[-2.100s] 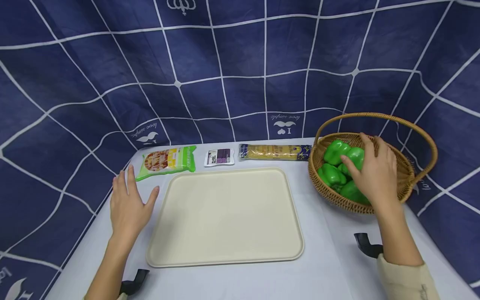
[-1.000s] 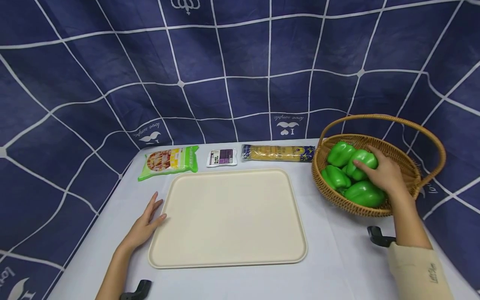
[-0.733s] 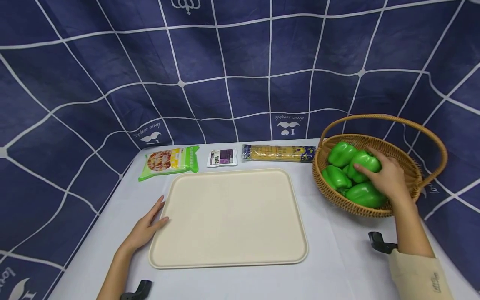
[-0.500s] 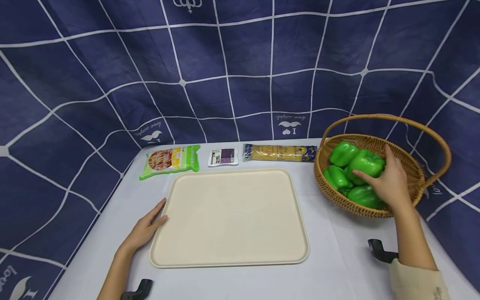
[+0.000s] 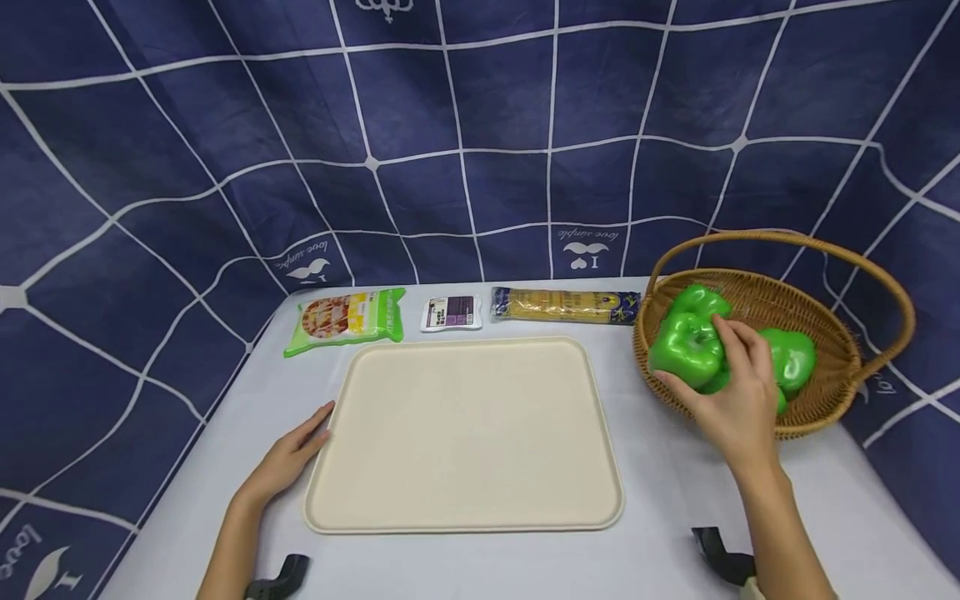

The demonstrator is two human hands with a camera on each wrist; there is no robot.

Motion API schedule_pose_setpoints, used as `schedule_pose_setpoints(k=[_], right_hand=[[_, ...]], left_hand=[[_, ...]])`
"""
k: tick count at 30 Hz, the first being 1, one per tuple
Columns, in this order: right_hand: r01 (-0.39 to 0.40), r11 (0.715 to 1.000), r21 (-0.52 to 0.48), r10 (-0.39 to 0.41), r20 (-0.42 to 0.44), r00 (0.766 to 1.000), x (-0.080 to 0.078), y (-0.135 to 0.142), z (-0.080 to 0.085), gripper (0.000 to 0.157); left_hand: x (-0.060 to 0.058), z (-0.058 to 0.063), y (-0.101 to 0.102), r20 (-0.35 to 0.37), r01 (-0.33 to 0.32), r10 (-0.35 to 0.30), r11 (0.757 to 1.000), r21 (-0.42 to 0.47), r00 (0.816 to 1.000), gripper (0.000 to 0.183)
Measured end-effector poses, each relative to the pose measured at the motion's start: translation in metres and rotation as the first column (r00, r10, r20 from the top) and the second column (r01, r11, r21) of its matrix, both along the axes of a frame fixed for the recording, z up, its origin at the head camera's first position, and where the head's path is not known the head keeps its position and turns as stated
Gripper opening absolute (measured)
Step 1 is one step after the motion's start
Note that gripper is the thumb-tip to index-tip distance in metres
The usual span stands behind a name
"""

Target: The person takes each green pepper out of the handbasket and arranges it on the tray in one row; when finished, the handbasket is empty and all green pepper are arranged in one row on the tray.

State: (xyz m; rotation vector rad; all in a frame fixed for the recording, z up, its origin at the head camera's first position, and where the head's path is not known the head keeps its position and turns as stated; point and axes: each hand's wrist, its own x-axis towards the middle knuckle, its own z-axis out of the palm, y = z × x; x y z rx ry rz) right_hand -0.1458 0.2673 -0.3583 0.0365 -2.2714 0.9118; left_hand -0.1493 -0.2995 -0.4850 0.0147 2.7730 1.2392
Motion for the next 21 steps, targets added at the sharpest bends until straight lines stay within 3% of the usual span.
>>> schedule_pose_setpoints(k=[4,10,17,21], right_hand=[[-0.068,0.998,-0.014,0.067,-0.059,0.996,-0.003,-0.034,0.008,0.094],[-0.24,0.97,0.024,0.24,0.012,0.971,-0.031,-0.093,0.004,0.089],[-0.446,0.894,-0.047,0.448,0.095,0.889,-0.074,-0.179,-0.009,0.087],[-0.496,0.864,-0.089,0.504,0.16,0.849,-0.095,-0.221,-0.019,0.085]], left_hand=[[0.0,-0.001,-0.002,-0.008,0.016,-0.016,1.0,0.023,1.0,0.053],[0.0,0.002,-0.004,-0.034,0.055,-0.053,0.995,0.08,0.998,0.052],[0.006,0.005,-0.011,0.072,0.064,-0.072,0.991,0.114,0.995,0.058],[0.01,0.007,-0.012,0.116,0.074,-0.092,0.986,0.15,0.989,0.06]])
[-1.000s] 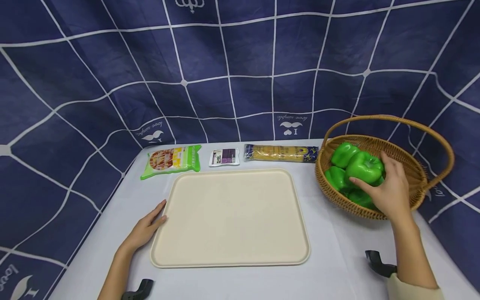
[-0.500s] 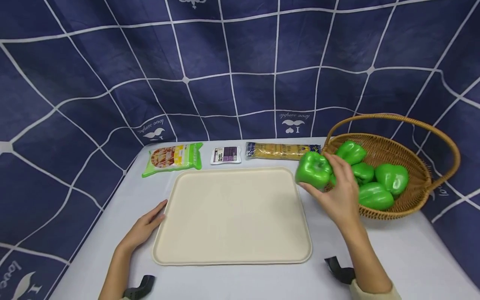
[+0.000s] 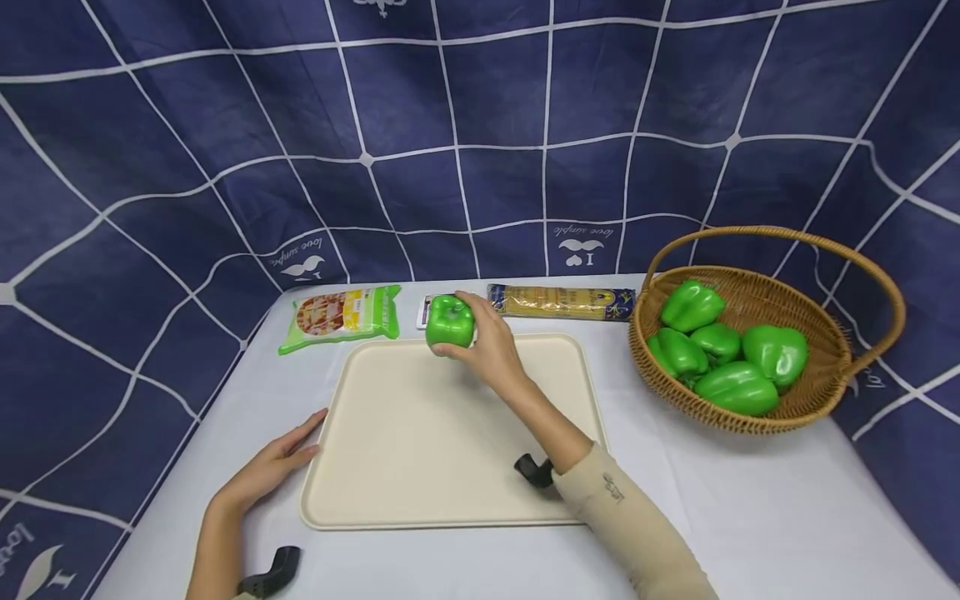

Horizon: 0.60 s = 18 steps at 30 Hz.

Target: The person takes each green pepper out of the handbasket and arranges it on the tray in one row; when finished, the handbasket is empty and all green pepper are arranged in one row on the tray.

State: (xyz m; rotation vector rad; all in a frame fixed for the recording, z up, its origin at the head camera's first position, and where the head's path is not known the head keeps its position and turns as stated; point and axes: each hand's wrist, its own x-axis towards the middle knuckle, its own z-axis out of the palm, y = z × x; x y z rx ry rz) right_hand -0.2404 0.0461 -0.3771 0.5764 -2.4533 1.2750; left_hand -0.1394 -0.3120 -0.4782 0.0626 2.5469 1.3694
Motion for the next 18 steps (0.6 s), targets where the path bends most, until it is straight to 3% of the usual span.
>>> schedule_pose_setpoints(k=[5,10,14,18], right_hand=[[-0.033,0.999,-0.011,0.034,0.114,0.993,-0.02,-0.038,-0.023,0.085],[-0.026,1.0,0.006,0.024,0.201,0.979,-0.03,-0.059,-0.053,0.085],[-0.043,0.999,-0.008,0.044,0.173,0.984,-0.031,-0.067,-0.07,0.083],[-0.071,0.997,-0.014,0.072,0.131,0.989,-0.03,-0.08,-0.073,0.082]], left_hand=[[0.0,0.001,-0.001,0.014,0.006,-0.006,1.0,0.024,1.0,0.061],[-0.001,-0.001,-0.001,0.015,0.0,0.0,1.0,0.03,1.0,0.062],[0.0,-0.002,0.0,0.01,-0.004,0.004,0.999,0.032,1.0,0.062],[0.0,-0.002,-0.001,0.015,-0.011,0.01,1.0,0.02,1.0,0.063]])
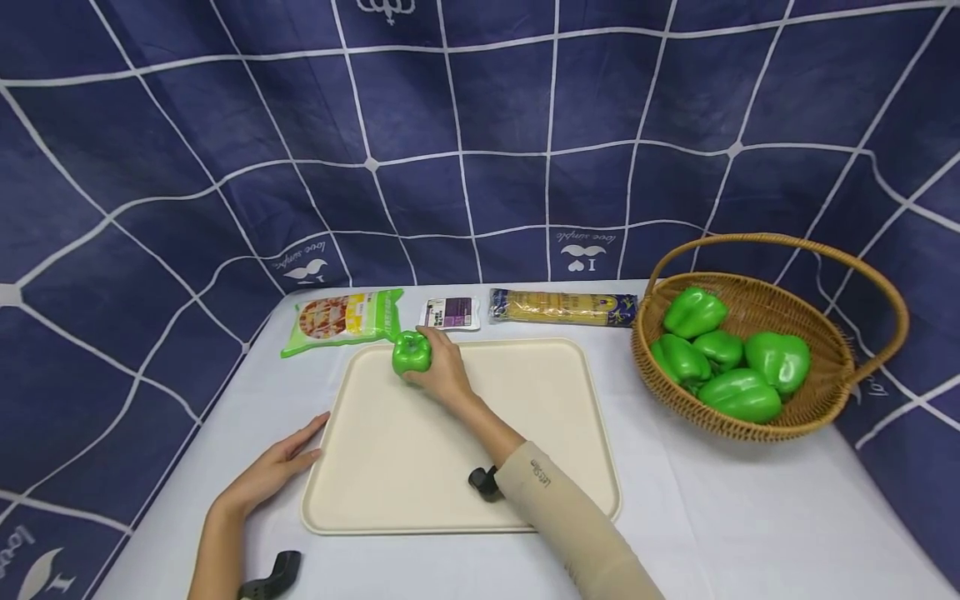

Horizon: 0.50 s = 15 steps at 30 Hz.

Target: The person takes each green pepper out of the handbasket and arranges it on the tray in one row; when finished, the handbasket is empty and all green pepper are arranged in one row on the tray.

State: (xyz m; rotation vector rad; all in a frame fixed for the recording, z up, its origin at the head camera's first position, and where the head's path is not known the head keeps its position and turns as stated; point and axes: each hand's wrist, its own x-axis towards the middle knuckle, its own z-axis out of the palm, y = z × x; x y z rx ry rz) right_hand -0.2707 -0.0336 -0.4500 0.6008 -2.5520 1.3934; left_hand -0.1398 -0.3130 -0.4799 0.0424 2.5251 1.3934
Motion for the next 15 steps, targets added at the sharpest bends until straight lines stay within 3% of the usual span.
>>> schedule_pose_setpoints(k=[15], right_hand=[[-0.079,0.992,0.101,0.079,0.005,0.997,0.017,-0.082,0.001,0.084]], left_hand=[[0.0,0.0,-0.001,0.006,-0.005,0.005,1.0,-0.004,1.0,0.062]])
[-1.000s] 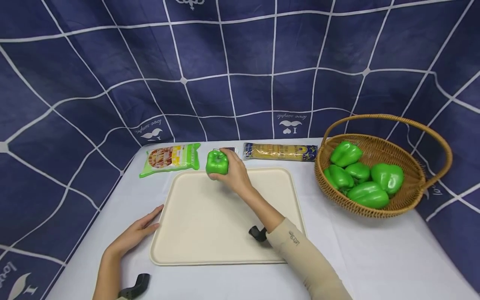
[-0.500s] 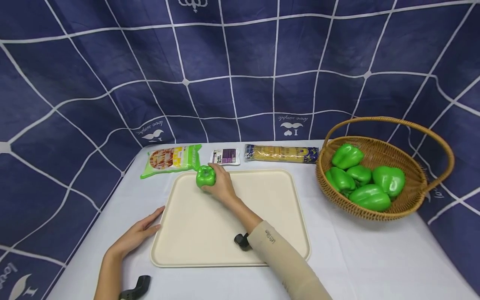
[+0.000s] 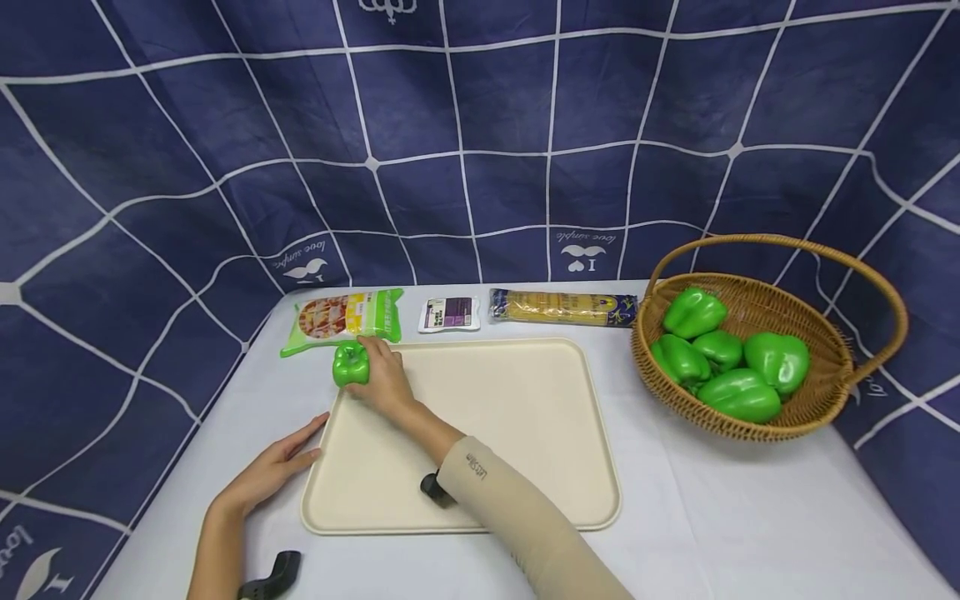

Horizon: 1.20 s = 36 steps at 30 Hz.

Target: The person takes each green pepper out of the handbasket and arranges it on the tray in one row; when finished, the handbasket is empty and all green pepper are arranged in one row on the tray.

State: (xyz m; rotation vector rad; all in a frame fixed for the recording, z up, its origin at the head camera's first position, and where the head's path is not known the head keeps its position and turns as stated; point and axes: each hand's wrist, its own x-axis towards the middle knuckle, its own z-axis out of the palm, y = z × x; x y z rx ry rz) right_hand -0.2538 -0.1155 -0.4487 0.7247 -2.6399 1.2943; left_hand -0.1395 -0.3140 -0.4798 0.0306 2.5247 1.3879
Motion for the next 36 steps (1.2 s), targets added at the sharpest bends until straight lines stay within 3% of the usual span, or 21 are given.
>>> schedule_pose_setpoints(k=[10,24,30,36], right_hand=[[-0.083,0.996,0.02,0.082,0.041,0.996,0.014,-0.011,0.007,0.09],[-0.071,0.981,0.183,0.074,-0.009,0.997,0.014,-0.007,0.008,0.098],[-0.072,0.973,0.219,0.102,-0.129,0.986,0.017,0.014,0.022,0.103],[-0.095,0.969,0.228,0.148,-0.229,0.962,0.019,0.063,0.053,0.095]], left_hand=[[0.002,0.003,0.001,-0.016,-0.001,0.001,1.0,-0.015,1.0,0.061],[0.002,0.003,0.001,-0.025,0.017,-0.017,1.0,-0.004,1.0,0.06],[0.001,0.003,0.002,-0.017,0.006,-0.006,1.0,-0.013,1.0,0.061],[0.0,0.004,0.002,-0.021,0.005,-0.005,1.0,-0.025,1.0,0.061]])
